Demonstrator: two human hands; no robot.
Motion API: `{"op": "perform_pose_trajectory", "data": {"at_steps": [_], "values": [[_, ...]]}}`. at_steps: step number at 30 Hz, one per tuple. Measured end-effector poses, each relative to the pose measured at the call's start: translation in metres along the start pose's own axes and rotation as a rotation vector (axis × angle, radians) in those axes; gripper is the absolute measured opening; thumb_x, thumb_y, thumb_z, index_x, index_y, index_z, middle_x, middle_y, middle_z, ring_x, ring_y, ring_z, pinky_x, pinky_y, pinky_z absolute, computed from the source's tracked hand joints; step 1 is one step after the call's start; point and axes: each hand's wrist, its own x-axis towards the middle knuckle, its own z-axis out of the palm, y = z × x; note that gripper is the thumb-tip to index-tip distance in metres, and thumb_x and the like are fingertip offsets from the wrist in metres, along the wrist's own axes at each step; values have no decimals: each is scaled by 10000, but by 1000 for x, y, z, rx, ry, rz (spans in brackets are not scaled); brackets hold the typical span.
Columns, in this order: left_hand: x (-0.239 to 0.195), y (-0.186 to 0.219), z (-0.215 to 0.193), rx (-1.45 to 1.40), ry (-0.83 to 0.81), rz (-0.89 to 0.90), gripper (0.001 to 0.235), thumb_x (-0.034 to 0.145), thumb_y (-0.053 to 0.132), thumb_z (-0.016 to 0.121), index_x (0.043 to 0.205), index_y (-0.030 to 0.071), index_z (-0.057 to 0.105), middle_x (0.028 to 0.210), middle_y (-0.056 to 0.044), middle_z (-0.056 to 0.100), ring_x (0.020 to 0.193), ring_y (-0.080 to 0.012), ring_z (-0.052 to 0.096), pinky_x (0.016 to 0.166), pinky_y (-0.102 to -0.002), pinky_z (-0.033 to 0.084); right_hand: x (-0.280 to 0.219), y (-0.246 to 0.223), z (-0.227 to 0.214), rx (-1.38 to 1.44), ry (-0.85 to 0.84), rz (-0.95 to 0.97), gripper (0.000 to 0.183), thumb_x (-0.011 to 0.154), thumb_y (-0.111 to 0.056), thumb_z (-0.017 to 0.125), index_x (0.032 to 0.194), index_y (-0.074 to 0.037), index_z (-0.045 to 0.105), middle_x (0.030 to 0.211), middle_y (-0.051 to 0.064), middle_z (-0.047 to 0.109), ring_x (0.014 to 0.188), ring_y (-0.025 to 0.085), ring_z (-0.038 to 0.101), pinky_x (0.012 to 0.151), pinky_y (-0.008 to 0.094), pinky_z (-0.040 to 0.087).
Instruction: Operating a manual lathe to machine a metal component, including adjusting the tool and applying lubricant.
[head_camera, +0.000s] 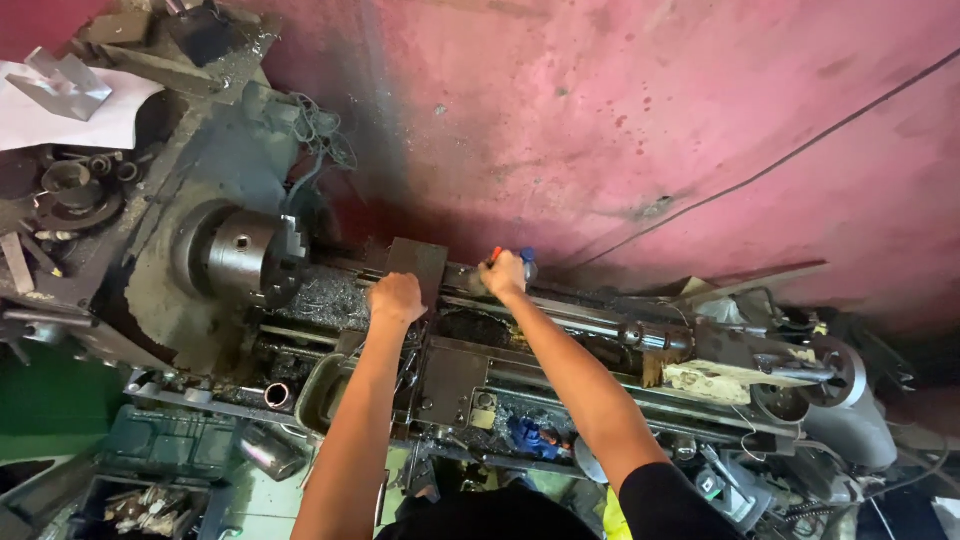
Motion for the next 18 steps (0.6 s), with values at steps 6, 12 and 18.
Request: {"op": "perform_pose_trajectory", "data": {"at_steps": [6, 12, 18], "values": [[-1, 2, -4, -1, 10, -4, 202, 871, 94, 599, 898, 43, 792, 840, -159, 773, 864, -390, 769, 612, -550, 599, -38, -38, -33, -363, -46, -161, 307, 883, -346, 688, 989, -72, 775, 990, 178, 772, 978, 385, 764, 837, 461, 634], [-13, 2, -7, -23, 21, 16, 213, 888, 60, 581, 881, 12, 789, 848, -186, 779, 860, -402, 773, 592, -541, 607, -33, -3, 15, 382, -86, -66, 274, 814, -348, 765, 963, -122, 802, 1015, 203, 771, 1048, 360, 732, 884, 461, 595], [-6, 2, 1, -27, 31, 6, 186, 858, 74, 621, 858, 22, 800, 811, -179, 770, 835, -408, 768, 572, -554, 596, -51, 21, 1, -288, 52, -154, 208, 865, -350, 709, 901, -150, 752, 872, 125, 787, 885, 347, 778, 782, 450, 646]]}}
